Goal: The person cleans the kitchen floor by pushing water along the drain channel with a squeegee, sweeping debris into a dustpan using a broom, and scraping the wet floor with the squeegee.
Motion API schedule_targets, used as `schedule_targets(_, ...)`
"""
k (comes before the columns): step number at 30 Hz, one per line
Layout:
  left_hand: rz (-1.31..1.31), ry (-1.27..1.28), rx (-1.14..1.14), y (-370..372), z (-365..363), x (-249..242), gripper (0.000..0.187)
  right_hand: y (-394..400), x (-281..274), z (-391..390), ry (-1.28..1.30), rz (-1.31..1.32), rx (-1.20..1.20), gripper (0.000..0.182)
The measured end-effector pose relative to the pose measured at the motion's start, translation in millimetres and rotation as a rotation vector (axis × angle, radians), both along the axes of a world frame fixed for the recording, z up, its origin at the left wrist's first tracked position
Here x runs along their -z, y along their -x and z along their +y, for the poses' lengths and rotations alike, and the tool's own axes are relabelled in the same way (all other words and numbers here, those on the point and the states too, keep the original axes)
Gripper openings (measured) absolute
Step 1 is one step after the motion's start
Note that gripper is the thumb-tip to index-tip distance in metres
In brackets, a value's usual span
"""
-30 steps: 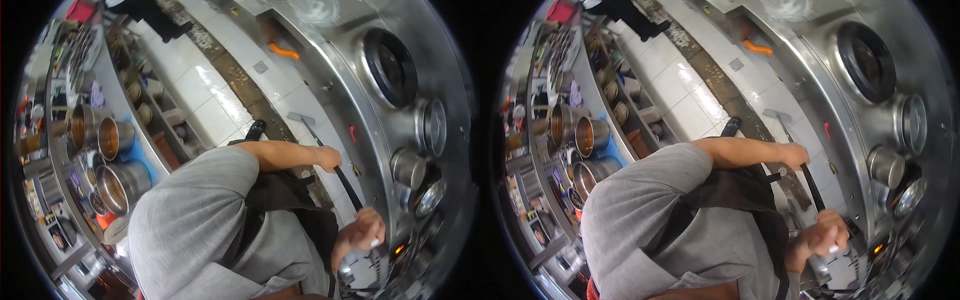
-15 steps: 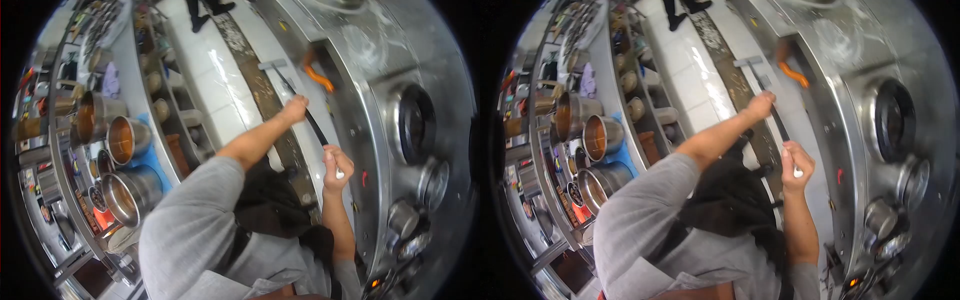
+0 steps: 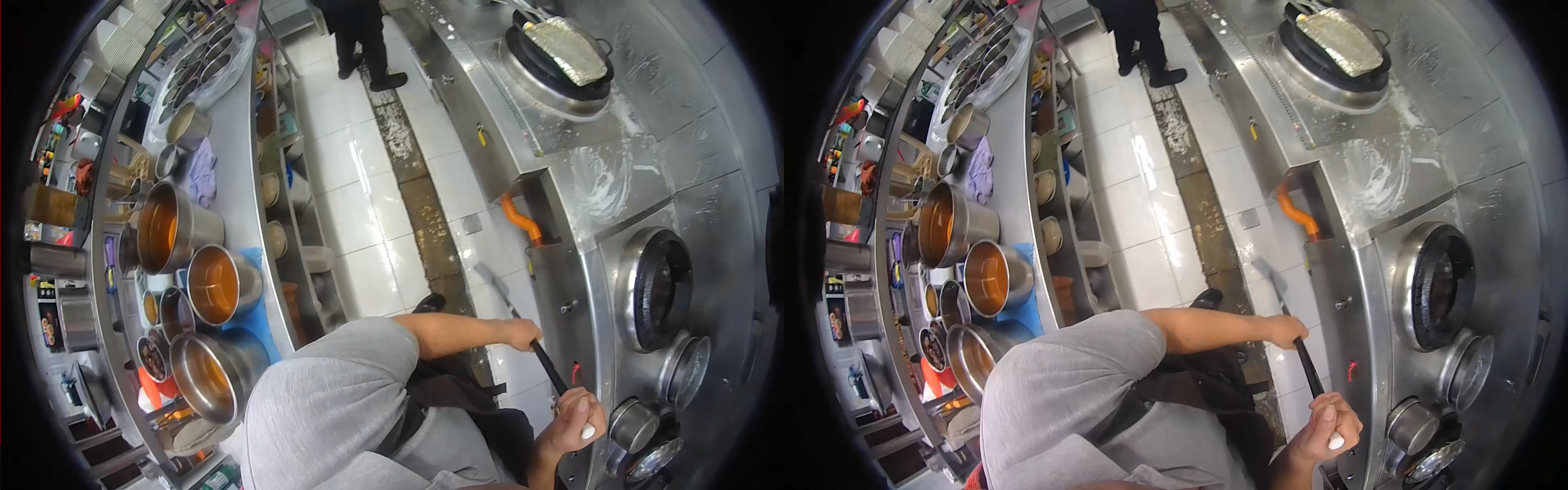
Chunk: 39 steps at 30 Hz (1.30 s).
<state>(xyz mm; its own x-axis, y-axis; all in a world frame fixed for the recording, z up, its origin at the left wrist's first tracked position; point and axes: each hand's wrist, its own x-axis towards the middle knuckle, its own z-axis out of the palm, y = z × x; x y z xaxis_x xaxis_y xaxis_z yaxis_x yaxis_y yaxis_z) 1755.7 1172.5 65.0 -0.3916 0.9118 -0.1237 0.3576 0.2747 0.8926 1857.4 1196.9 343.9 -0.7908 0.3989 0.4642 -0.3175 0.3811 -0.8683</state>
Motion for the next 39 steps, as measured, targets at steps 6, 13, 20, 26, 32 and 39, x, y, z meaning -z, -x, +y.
schedule_targets(6, 0.089, -0.057, 0.102, -4, 6, -49, 0.016, -1, -34, 1, 0.077, 0.042, 0.074, 0.035)
schedule_targets(13, 0.255, -0.217, -0.354, 46, -22, -21, 0.016, 11, -10, -4, 0.071, 0.097, -0.006, 0.033)
schedule_targets(20, 0.323, 0.198, -0.565, 100, -56, 59, 0.036, 51, 87, -7, -0.03, 0.003, -0.216, 0.027)
schedule_targets(26, 0.482, 0.365, -0.302, 118, -44, 107, 0.029, 30, 105, 6, 0.002, -0.065, -0.194, 0.026)
schedule_targets(32, 0.323, 0.289, -0.082, 52, -6, 88, 0.026, -45, 71, 42, 0.072, -0.102, -0.162, 0.027)
schedule_targets(39, 0.048, 0.087, 0.112, -120, 79, 47, 0.028, -161, -11, 84, 0.118, -0.149, 0.041, 0.035)
